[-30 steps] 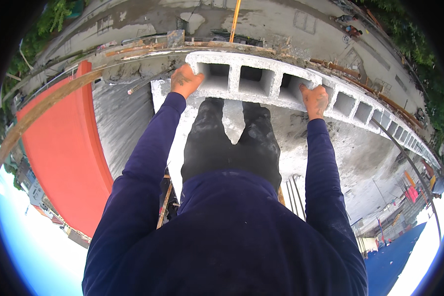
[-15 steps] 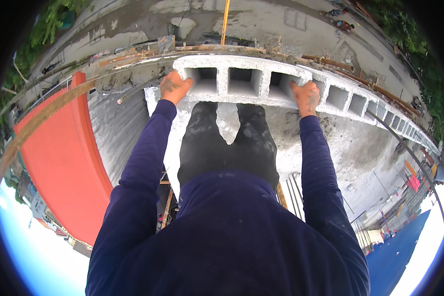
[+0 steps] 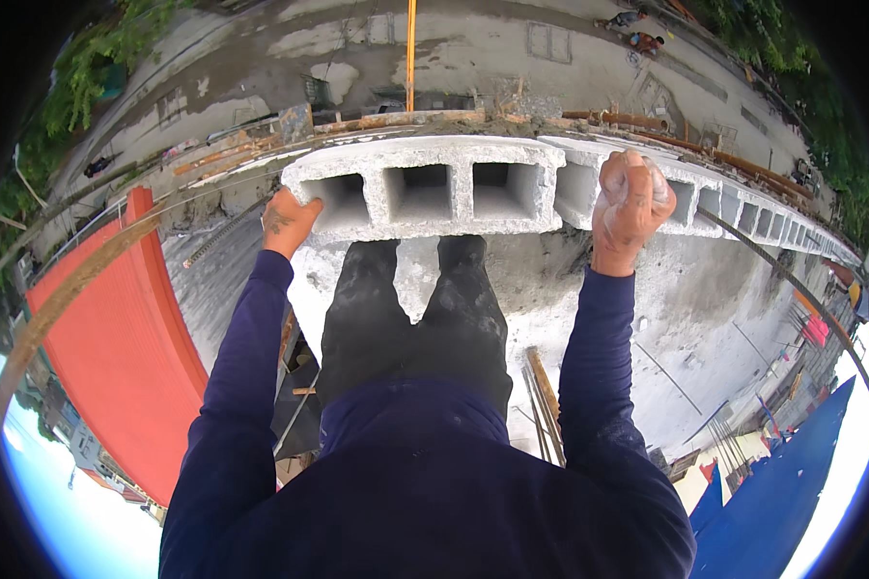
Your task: The person picks up hollow concrete blocks from a stack, carries them to a partially built wall, and places them in a line on top of existing blocks. The person repeats this process multiple times, walking back and forth between the stack and the wall.
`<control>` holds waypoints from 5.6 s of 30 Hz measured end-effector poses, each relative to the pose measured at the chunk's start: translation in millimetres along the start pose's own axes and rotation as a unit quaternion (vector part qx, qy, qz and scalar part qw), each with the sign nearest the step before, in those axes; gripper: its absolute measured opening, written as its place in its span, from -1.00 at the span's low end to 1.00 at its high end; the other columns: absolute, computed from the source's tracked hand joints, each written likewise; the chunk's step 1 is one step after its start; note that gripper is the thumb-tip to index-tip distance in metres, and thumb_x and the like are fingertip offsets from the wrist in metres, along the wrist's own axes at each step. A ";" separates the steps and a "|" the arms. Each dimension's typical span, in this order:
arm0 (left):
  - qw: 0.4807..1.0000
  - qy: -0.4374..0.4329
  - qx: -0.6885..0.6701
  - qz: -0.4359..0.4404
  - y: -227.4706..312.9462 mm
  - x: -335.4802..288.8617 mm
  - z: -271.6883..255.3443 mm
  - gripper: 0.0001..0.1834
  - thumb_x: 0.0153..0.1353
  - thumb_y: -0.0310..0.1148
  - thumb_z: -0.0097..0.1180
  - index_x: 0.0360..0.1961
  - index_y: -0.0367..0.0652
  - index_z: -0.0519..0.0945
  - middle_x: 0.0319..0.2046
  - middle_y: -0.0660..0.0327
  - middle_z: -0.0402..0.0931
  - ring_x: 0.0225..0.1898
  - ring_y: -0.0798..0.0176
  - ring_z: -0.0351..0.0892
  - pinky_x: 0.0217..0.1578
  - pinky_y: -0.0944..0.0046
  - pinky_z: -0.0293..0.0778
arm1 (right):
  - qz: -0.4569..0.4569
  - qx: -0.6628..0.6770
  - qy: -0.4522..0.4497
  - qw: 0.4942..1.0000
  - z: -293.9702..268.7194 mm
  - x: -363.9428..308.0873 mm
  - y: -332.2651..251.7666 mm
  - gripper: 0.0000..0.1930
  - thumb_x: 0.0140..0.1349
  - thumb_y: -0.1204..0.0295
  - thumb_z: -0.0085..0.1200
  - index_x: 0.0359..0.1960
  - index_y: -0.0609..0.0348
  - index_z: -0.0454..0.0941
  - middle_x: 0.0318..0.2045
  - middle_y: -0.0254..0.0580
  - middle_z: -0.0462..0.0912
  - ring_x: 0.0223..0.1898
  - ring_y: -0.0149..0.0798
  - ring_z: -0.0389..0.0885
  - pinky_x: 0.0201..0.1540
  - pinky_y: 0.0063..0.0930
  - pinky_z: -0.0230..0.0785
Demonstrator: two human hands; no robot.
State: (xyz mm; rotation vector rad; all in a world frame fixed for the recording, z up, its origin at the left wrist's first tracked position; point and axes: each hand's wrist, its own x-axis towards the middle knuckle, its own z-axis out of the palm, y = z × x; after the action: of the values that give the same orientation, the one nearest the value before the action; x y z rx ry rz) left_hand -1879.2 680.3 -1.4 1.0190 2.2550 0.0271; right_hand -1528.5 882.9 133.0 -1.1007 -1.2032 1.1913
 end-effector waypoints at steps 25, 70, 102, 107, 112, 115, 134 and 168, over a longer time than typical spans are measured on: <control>0.983 0.058 -0.170 -0.025 27.6 -39.6 -21.4 -0.22 -0.09 0.02 0.21 0.01 -0.45 0.41 -0.10 -0.27 0.45 -0.02 -0.15 0.46 0.01 0.10 0.35 | 0.110 -0.485 -0.108 0.861 -38.1 -62.6 49.6 -0.63 0.10 0.15 0.13 -0.39 0.30 0.58 -0.51 0.00 0.64 -0.44 -0.08 0.63 -0.34 -0.29 0.42; 0.954 -0.091 -0.212 -0.189 -226.2 -73.4 16.0 -0.45 0.05 -0.09 0.17 -0.21 -0.45 0.45 -0.41 -0.03 0.55 -0.46 0.17 0.58 -0.46 0.23 0.47 | 0.318 -0.616 -0.072 0.717 -38.4 -97.0 0.4 -0.39 -0.09 -0.01 0.21 -0.32 0.47 0.56 -0.32 0.29 0.59 -0.18 0.11 0.59 -0.11 -0.19 0.41; 0.909 -0.143 -0.265 0.289 -7.3 81.6 -201.5 -0.42 0.10 -0.22 0.18 0.08 -0.38 0.38 -0.17 0.08 0.58 -0.12 0.32 0.54 -0.08 0.39 0.38 | 0.465 -0.424 0.186 0.754 -20.6 -311.7 -67.4 -0.59 0.08 0.22 0.10 -0.15 0.31 0.55 -0.32 -0.15 0.66 -0.42 -0.28 0.66 -0.45 -0.44 0.50; 0.905 -0.246 -0.205 0.282 26.6 107.1 -154.6 -0.34 0.03 -0.15 0.23 0.08 -0.37 0.38 -0.10 0.01 0.54 -0.08 0.24 0.53 -0.06 0.35 0.38 | 0.592 -0.326 0.205 0.708 3.3 -421.7 -77.0 -0.65 0.13 0.26 0.07 -0.20 0.35 0.54 -0.30 -0.14 0.65 -0.39 -0.23 0.66 -0.44 -0.33 0.53; 0.887 -0.263 -0.139 0.353 35.1 113.1 -116.8 -0.23 0.00 -0.04 0.24 0.11 -0.37 0.34 -0.07 -0.06 0.51 -0.04 0.13 0.52 -0.03 0.28 0.39 | 0.582 -0.323 0.275 0.694 11.2 -461.3 -102.5 -0.67 0.15 0.26 0.06 -0.25 0.34 0.55 -0.34 -0.10 0.64 -0.43 -0.24 0.65 -0.44 -0.31 0.52; 0.890 -0.263 -0.100 0.359 34.7 103.6 -109.5 -0.21 -0.03 0.02 0.26 0.11 -0.33 0.37 -0.10 0.05 0.52 -0.13 0.23 0.52 -0.11 0.31 0.41 | 0.522 -0.353 0.285 0.723 20.8 -438.8 -108.1 -0.70 0.12 0.29 0.08 -0.29 0.33 0.58 -0.42 -0.15 0.65 -0.48 -0.31 0.66 -0.51 -0.45 0.51; 0.970 -0.059 -0.207 0.116 -7.3 -87.6 -66.1 -0.25 0.09 -0.14 0.16 0.18 -0.43 0.21 0.13 -0.20 0.27 0.19 -0.14 0.24 0.18 0.12 0.18 | 0.086 -0.651 -0.006 0.754 31.6 -100.3 21.9 -0.44 0.02 0.18 0.19 -0.05 0.39 0.44 -0.14 0.20 0.53 -0.04 0.09 0.47 0.03 -0.19 0.30; 0.988 -0.053 -0.143 -0.031 29.3 -18.9 -32.5 -0.39 -0.07 -0.26 0.11 -0.11 -0.62 0.38 -0.26 -0.37 0.47 -0.15 -0.32 0.48 -0.09 0.02 0.40 | 0.198 -0.614 -0.119 0.755 12.0 -52.7 67.6 -0.40 -0.05 0.24 0.24 -0.11 0.57 0.42 -0.47 0.32 0.57 -0.34 0.21 0.59 -0.21 -0.16 0.41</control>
State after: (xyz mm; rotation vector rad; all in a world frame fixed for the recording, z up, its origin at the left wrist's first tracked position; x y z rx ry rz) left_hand -1869.2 695.7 42.7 0.7778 2.1105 0.2564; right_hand -1544.6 835.3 62.5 -2.3076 -2.1265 0.7353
